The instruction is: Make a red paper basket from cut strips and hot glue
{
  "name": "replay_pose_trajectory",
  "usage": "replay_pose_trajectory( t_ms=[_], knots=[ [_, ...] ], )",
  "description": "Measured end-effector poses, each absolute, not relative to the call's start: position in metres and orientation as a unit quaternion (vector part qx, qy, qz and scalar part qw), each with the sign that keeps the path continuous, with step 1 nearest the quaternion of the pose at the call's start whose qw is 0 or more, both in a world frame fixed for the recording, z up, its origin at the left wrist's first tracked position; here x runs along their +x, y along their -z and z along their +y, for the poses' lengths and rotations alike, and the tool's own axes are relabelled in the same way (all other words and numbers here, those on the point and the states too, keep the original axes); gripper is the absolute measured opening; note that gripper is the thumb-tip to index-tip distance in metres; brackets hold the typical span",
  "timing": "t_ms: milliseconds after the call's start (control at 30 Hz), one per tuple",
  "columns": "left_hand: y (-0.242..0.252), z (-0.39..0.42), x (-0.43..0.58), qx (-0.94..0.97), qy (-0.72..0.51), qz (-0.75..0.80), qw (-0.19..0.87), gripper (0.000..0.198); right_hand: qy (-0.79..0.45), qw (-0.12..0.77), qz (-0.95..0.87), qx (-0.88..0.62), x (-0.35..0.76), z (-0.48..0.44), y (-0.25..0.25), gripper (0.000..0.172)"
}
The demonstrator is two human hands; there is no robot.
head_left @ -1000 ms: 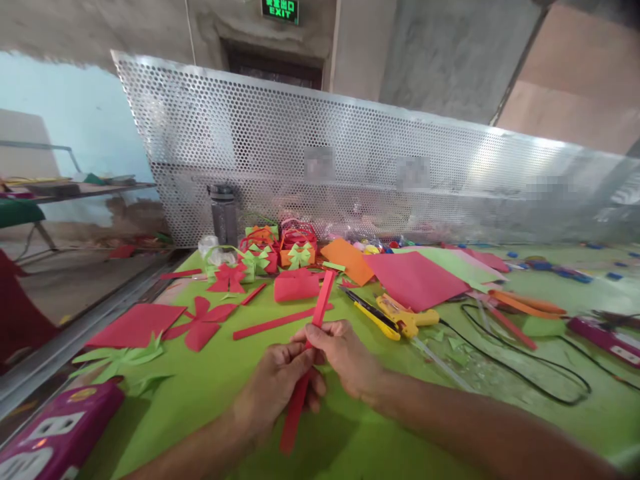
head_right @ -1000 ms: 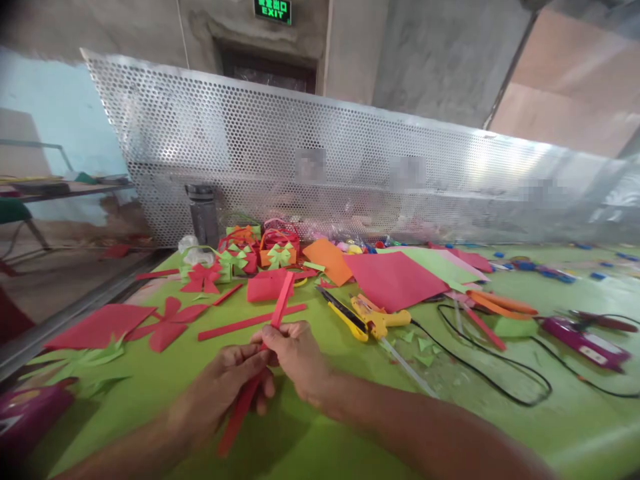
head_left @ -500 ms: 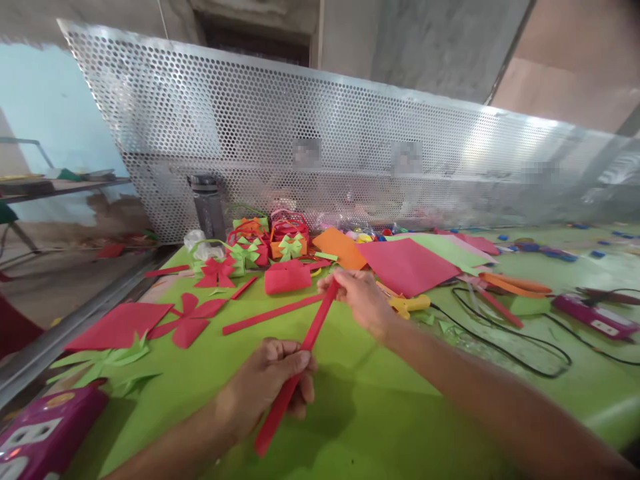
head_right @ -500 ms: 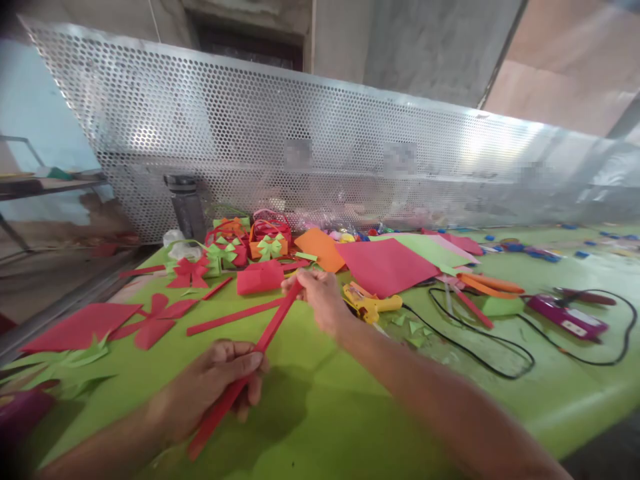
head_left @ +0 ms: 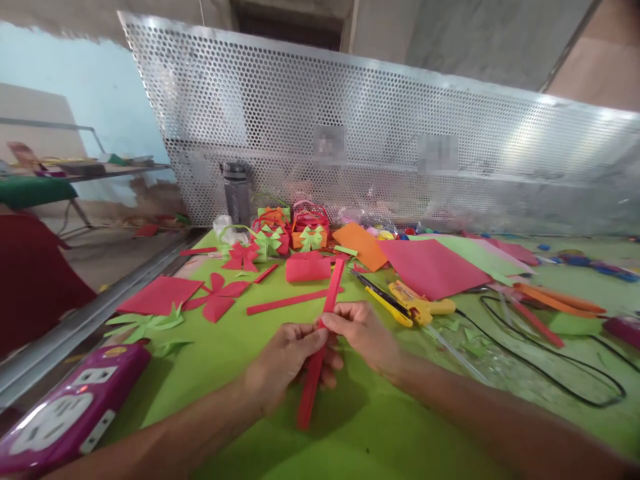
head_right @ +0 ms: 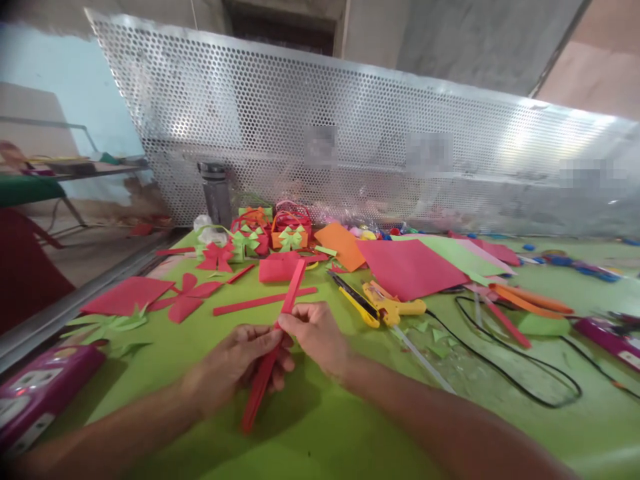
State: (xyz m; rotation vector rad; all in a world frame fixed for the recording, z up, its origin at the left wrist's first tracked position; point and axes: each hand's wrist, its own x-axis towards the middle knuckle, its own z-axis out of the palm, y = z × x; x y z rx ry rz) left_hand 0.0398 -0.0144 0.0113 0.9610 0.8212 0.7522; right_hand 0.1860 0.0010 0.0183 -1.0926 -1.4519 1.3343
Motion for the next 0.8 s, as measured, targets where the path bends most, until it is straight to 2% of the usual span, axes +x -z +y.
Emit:
replay_pose_trajectory(
  t_ms=[133, 333, 533, 633, 800],
  knots=[
    [-0.014, -0.015, 0.039, 0.425, -0.332, 0.367, 0.758, 0.033, -0.518, 0.436, -0.584, -0.447, 0.188, 0.003, -0.019, 0.028],
    [-0.01, -0.011, 0.037, 0.44, -0.293, 0.377, 0.761, 0.031, -0.466, 0.52, -0.555, -0.452, 0.201, 0.026, -0.02, 0.021],
    [-0.008, -0.012, 0.035, 0.456, -0.274, 0.388, 0.753, 0.031, -0.457, 0.551, -0.538, -0.444, 0.213, 0.042, -0.027, 0.022],
    [-0.004, -0.012, 0.034, 0.479, -0.283, 0.396, 0.731, 0.032, -0.469, 0.538, -0.544, -0.441, 0.209, 0.038, -0.027, 0.024],
    [-0.003, -0.012, 0.036, 0.543, -0.289, 0.44, 0.654, 0.038, -0.511, 0.463, -0.579, -0.435, 0.194, 0.02, -0.016, 0.024]
  ],
)
